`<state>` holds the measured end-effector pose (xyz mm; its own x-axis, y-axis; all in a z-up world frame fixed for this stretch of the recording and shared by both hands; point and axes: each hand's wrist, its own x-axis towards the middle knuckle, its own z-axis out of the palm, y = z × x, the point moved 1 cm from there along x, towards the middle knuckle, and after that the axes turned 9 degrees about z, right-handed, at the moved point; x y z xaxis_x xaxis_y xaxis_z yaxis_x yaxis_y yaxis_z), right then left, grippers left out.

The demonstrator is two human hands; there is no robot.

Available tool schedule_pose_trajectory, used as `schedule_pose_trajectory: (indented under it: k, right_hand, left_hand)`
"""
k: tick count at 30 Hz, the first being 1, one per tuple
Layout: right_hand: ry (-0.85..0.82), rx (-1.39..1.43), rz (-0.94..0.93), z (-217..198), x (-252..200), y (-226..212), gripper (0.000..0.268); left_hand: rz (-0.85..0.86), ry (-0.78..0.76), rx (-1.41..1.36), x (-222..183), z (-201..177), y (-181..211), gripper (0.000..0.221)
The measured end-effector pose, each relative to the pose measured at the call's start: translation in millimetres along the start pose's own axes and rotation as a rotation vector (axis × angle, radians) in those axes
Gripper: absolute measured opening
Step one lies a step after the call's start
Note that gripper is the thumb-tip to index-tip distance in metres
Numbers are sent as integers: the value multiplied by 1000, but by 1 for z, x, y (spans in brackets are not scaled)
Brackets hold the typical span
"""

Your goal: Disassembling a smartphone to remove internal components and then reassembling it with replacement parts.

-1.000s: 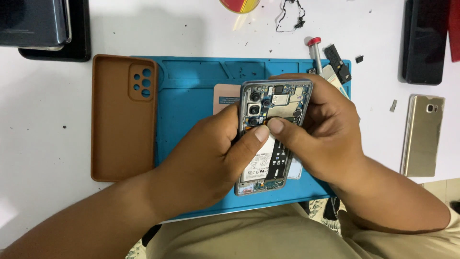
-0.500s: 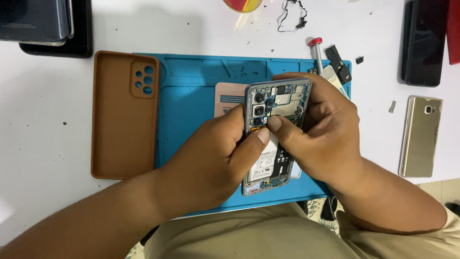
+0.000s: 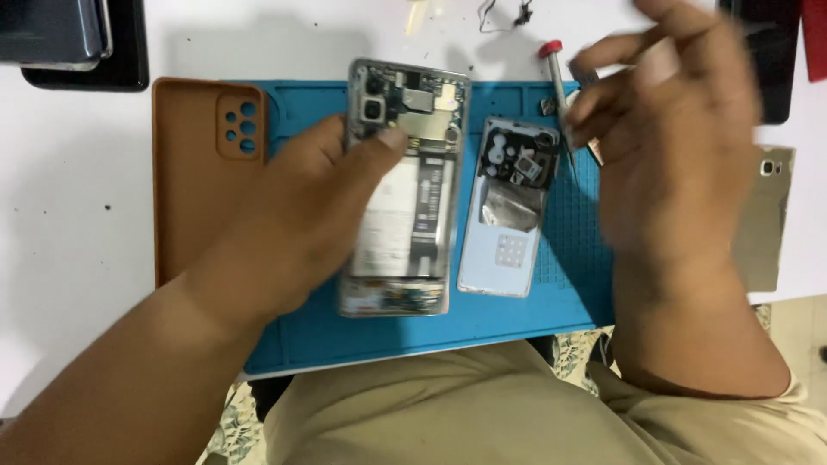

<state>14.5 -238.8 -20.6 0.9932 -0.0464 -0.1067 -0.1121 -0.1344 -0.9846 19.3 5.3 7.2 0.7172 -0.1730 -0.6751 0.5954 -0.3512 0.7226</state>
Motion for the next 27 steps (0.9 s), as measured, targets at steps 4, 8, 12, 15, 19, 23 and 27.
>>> schedule_pose_trajectory:
  k: [4,8,12,15,19,23,27]
  right_hand:
    - [141,-26,-68,-8,0,-16,35]
    - [104,-41,-79,-11,-4,-15,28]
    - [39,-339,-265,-14,-7,-16,17]
    - [-32,-734,-367,-24,-1,-15,19]
    - [-276,-1131,-156,-26,7,-14,19]
    - [-323,-1190,-174,-22,6,-10,21]
    - [-335,-1221,-136,-16,7,-5,15]
  left_hand:
    - [163,98,133,6,5,-19,44]
    - [119,66,200,0,19,-25,45]
    - [116,136,261,3,30,-40,37]
    - [197,121,320,3,31,-49,41]
    - [85,83,368,-6,31,-35,39]
    - [-54,106,383,-15,30,-28,51]
    - [201,159,740,-13,30,-53,52]
